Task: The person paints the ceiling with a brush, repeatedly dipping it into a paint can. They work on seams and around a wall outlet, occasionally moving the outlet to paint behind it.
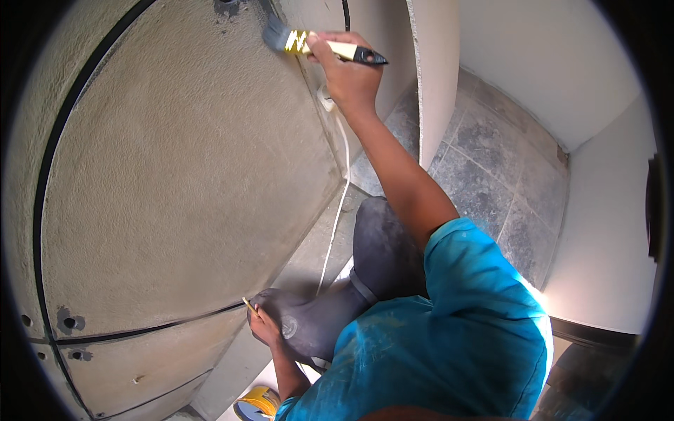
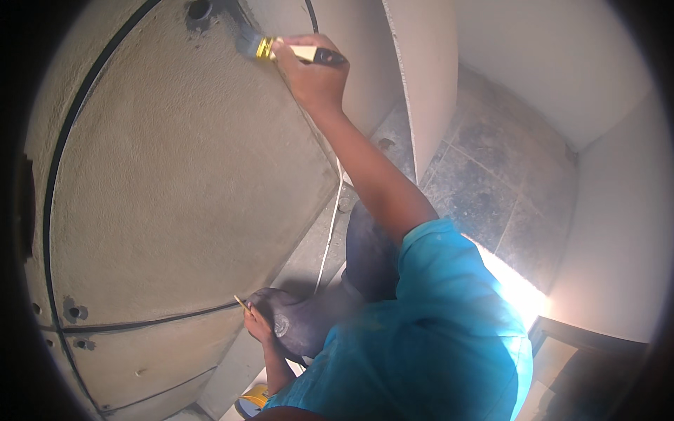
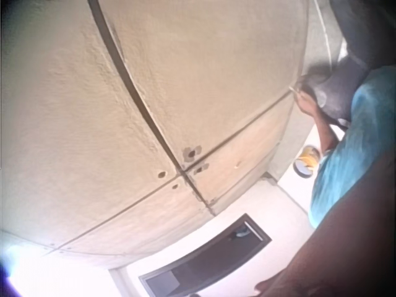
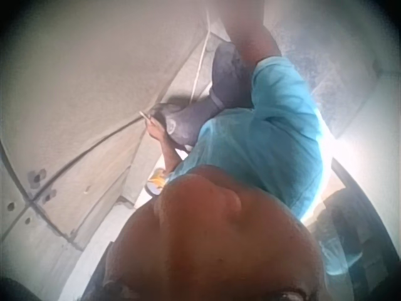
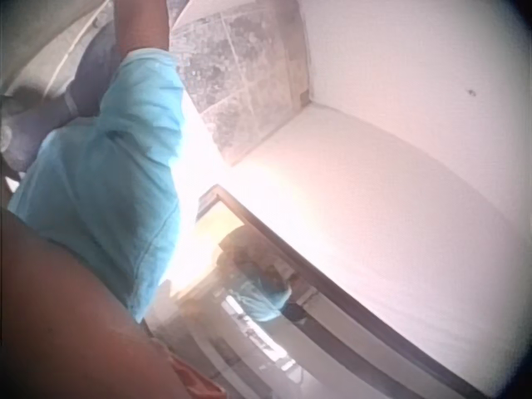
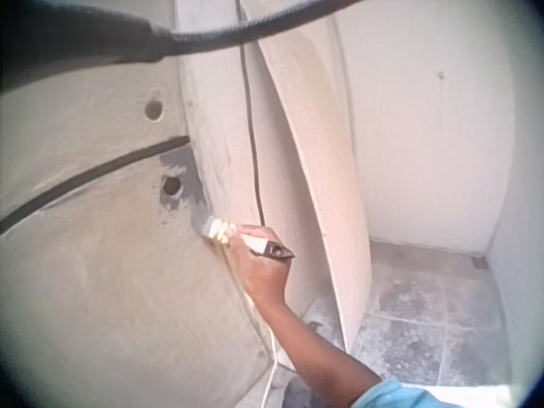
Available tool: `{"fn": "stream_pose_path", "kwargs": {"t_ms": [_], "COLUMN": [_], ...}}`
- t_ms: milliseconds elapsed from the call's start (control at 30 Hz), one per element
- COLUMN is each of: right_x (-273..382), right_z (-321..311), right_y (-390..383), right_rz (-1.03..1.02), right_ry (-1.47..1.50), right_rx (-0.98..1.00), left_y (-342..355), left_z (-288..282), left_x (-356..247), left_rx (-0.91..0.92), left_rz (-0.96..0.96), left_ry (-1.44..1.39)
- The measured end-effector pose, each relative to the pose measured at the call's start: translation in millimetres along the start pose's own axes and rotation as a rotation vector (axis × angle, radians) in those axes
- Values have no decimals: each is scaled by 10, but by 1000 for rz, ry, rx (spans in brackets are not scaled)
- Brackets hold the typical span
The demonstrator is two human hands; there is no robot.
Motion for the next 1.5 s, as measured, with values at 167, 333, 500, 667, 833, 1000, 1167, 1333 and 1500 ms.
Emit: {"fn": "stream_pose_path", "kwargs": {"t_ms": [167, 333, 500, 667, 833, 1000, 1167, 1333, 1500], "right_x": [523, 993, 580, 668, 1020, 458, 544, 1048, 454], "right_z": [14, 354, 77, 144, 351, 2, 11, 490, 350], "right_y": [-11, 459, 51, 103, 493, -101, -53, 713, 374], "right_rz": [-186, -380, -353, -254, -307, -171, -202, -161, 27], "right_ry": [-359, -35, -230, -256, -22, -208, -370, -134, 491], "right_rx": [182, 114, 164, 191, 36, 121, 194, 113, -98], "left_y": [-30, -18, -3, -17, -17, -28, -20, -36, -42], "left_z": [-76, -61, -28, -51, -66, -76, -61, -78, -82], "left_x": [-29, -108, -74, -45, -123, -101, -54, -106, -110], "left_rx": [-83, -22, -31, -39, -17, -24, -37, -14, -27], "left_rz": [51, 11, 16, 17, 20, 12, 27, 7, 2], "left_ry": [-6, -5, -31, -29, -36, 0, -37, -22, -37]}}
Point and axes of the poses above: each hand's wrist, its own y-axis towards the middle knuckle, its own z-axis out of the palm, x = y × z, the point moved 9 cm from there along y, towards the middle knuckle, and after that the axes turned 7 degrees about y, right-handed, at the moved point
